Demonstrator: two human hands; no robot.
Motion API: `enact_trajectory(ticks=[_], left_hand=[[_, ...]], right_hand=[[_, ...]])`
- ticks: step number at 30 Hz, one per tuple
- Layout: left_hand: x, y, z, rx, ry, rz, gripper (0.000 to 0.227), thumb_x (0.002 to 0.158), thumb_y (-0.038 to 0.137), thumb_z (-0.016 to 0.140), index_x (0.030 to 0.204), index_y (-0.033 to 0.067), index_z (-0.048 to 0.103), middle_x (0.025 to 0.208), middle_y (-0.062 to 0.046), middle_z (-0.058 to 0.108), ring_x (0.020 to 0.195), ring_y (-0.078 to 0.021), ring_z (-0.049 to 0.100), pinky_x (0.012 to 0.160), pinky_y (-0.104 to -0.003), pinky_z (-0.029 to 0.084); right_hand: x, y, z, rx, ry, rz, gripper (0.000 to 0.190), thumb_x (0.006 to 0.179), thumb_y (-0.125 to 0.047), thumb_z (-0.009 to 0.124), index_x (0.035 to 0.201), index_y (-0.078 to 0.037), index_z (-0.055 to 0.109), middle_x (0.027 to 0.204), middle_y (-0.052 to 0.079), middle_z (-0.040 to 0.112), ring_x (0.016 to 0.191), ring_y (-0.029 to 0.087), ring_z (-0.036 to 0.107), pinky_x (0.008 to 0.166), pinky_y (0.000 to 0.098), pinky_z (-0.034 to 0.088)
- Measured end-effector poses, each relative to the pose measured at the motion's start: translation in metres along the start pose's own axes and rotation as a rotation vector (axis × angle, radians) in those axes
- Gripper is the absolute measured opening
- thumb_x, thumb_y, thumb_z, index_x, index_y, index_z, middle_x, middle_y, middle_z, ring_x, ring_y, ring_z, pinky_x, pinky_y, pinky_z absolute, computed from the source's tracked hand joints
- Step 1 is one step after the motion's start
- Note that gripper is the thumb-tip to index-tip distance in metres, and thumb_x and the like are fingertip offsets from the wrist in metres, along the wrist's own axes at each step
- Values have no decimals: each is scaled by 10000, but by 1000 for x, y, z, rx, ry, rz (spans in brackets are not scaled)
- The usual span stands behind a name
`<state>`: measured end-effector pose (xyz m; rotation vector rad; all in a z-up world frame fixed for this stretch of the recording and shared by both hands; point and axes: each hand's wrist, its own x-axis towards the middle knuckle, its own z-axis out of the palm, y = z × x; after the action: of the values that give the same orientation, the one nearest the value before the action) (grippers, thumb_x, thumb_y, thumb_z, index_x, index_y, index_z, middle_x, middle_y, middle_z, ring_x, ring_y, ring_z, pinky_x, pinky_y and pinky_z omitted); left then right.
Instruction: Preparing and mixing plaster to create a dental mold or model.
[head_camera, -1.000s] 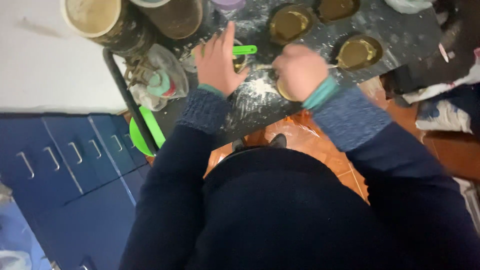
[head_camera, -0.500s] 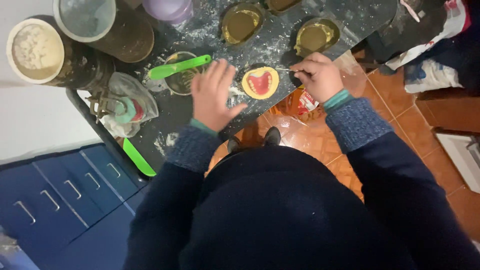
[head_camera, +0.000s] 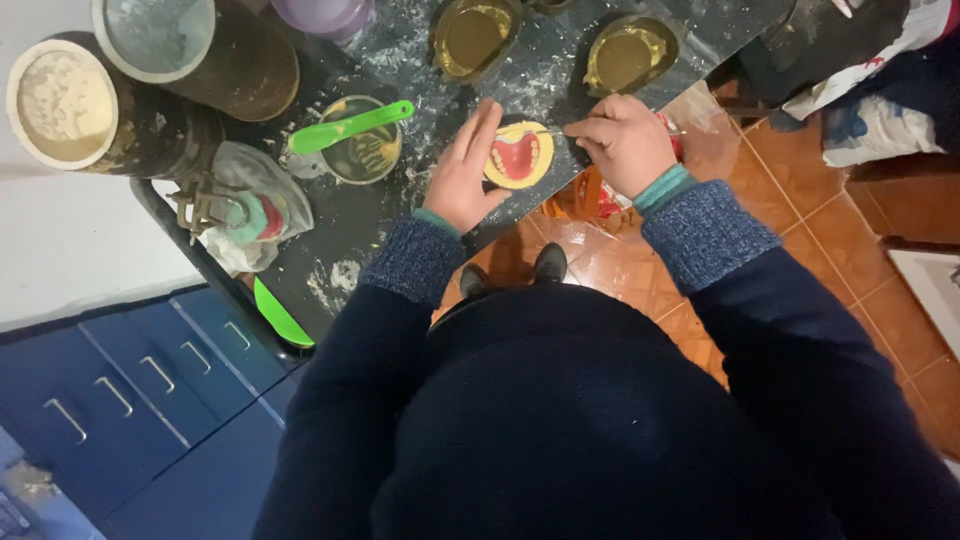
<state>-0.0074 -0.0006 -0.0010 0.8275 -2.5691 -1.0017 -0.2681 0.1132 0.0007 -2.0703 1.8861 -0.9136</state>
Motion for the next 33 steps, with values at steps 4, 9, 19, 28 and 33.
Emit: enact_trajectory(ticks=[4, 9, 19, 28, 33], left_hand=[[-3, 4, 1, 0, 13, -18, 1182, 709, 135, 910, 1648, 120, 193, 1705, -136, 239, 1530, -355, 361, 1242, -438, 349], [-7, 5, 8, -37, 122, 1, 1185, 693, 120, 921, 1644, 107, 214, 1678, -156, 295, 1533, -352, 369, 1257, -430, 368], [-6, 10, 28, 14, 198, -39, 1190, 688, 181, 948, 1628, 109, 221, 1648, -169, 309, 1491, -386, 394, 1213, -485, 350], [-4, 4, 32, 94, 142, -89, 1237, 684, 273, 969, 1631, 146, 183, 1660, -153, 273, 1457, -378, 405, 1190, -548, 319], [-17, 8, 15, 103, 116, -39, 1234, 666, 258, 961, 1626, 116, 199, 1665, -137, 253, 1487, -380, 398, 1186, -548, 321]], right_hand=[[-7, -3, -2, -3, -18, 17, 252, 876, -37, 791, 1114, -121, 804, 940, 95, 611, 941, 312, 622, 820, 425, 536], [-17, -7, 0, 4, 23, 34, 224, 889, -33, 794, 1101, -104, 791, 945, 100, 615, 959, 314, 627, 830, 419, 537], [-33, -18, 0, 25, 56, 85, 260, 880, 0, 778, 1121, -97, 782, 962, 89, 635, 927, 297, 646, 807, 398, 546], [-53, -46, 9, 17, 65, 201, 285, 859, -8, 792, 1126, -106, 795, 897, 101, 599, 864, 303, 618, 756, 407, 522], [-59, -64, 17, 40, 158, 117, 286, 863, -25, 773, 1138, -101, 758, 1016, 93, 646, 947, 310, 632, 812, 405, 529]])
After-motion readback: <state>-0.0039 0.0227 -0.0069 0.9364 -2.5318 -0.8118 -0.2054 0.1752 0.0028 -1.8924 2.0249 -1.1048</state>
